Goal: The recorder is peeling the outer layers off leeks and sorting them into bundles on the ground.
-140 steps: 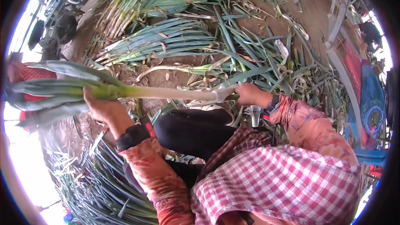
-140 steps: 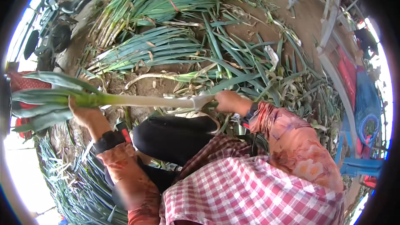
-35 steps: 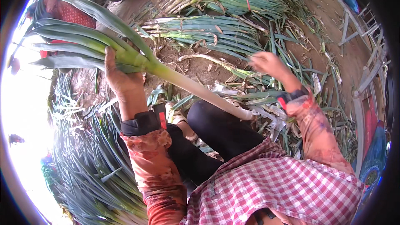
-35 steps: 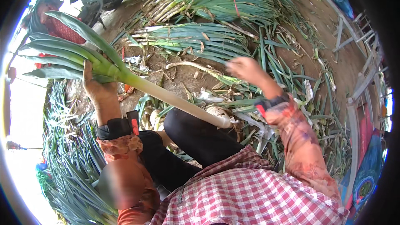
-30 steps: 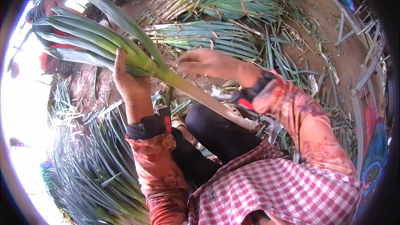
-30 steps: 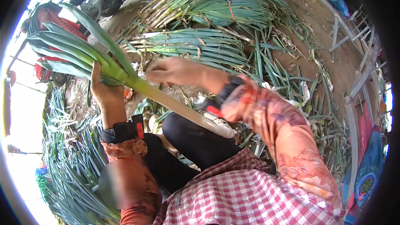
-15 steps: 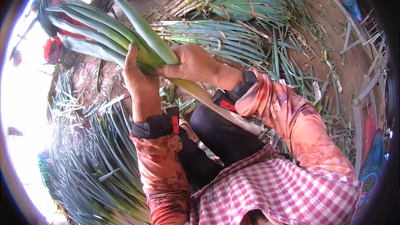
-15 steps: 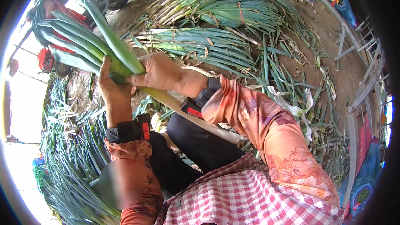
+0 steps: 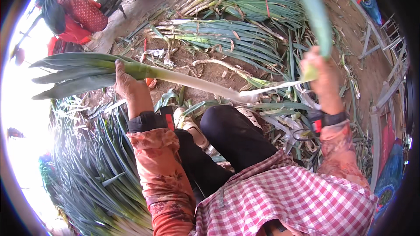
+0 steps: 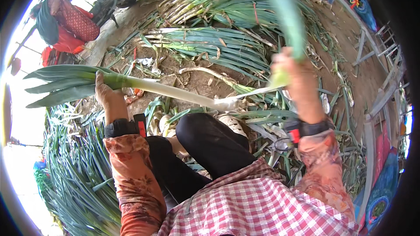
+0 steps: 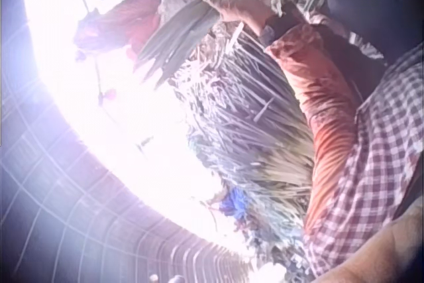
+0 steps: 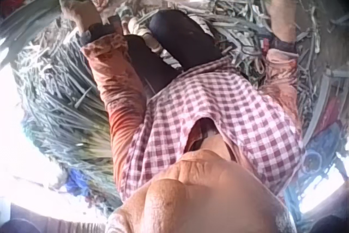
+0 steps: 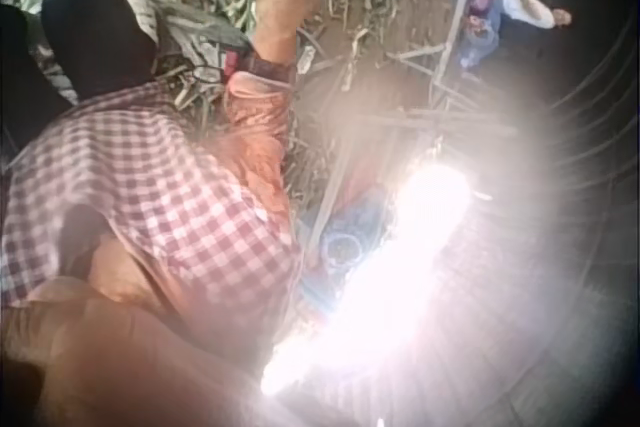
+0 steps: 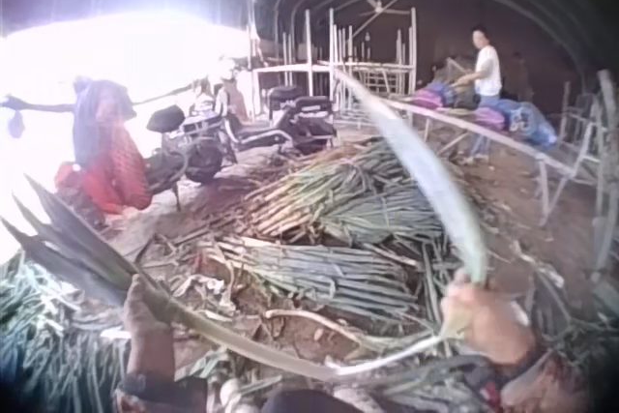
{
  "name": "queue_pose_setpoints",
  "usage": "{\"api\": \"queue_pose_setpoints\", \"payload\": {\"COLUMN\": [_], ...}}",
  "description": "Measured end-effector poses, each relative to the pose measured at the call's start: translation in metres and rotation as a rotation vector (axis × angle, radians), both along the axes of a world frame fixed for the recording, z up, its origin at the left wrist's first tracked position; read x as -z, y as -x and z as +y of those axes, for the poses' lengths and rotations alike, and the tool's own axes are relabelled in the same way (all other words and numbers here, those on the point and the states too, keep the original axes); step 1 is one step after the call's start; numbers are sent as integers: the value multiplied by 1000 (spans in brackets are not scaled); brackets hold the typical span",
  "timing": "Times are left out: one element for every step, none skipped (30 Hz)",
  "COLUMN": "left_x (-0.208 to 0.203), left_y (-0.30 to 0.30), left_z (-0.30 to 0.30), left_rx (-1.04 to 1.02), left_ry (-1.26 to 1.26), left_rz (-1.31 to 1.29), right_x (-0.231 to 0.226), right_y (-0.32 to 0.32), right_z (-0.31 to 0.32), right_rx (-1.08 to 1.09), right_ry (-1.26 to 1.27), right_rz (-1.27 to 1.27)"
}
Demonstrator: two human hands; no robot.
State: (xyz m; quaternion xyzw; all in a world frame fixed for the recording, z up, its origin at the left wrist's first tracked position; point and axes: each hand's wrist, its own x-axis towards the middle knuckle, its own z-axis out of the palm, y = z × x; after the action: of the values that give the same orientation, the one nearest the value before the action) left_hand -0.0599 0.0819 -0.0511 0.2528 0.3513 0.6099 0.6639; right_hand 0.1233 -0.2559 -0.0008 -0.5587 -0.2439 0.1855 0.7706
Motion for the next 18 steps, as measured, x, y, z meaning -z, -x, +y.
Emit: {"api": "queue_pose_setpoints", "payload": {"left_x": [-2,-4,-7,-10,-11,-14,-17,-21,-26,-29,-32,-30,-28,-27,-29,-33,-34,-36], "left_y": [0,2,-2,-2,-3,-5,-6,-10,-13,-15,-13,-16,-16,-19,-21,-24,-25,-27], "left_z": [-2,-3,-5,-6,-8,-10,-12,-18,-26,-34,-37,-38,-40,-41,-44,-49,-52,-55], "left_rx": [-24,-33,-11,2,6,18,27,29,125,228,317,329,370,417,427,455,474,480], "left_ry": [5,0,-8,-21,-24,-38,-56,-61,-92,-118,-158,-157,-136,-111,-113,-128,-143,-144], "left_rz": [14,14,-12,-30,-32,-55,-77,-82,-170,-252,-306,-304,-288,-279,-284,-283,-272,-271], "right_x": [5,14,22,36,54,74,91,86,79,73,65,58,53,47,39,38,33,32], "right_y": [-19,-40,-66,-93,-116,-132,-142,-130,-119,-106,-85,-65,-43,-24,-5,9,26,37], "right_z": [-25,-50,-81,-110,-136,-152,-157,-143,-130,-106,-64,-27,7,39,67,91,111,127], "right_rx": [119,239,384,523,652,732,684,557,441,349,241,134,36,-45,-107,-163,-191,-180], "right_ry": [-12,-17,2,56,175,433,952,1168,1350,1267,1030,821,690,595,611,465,421,379], "right_rz": [14,43,66,99,127,109,-74,-232,-414,-525,-545,-520,-517,-528,-600,-641,-744,-805]}}
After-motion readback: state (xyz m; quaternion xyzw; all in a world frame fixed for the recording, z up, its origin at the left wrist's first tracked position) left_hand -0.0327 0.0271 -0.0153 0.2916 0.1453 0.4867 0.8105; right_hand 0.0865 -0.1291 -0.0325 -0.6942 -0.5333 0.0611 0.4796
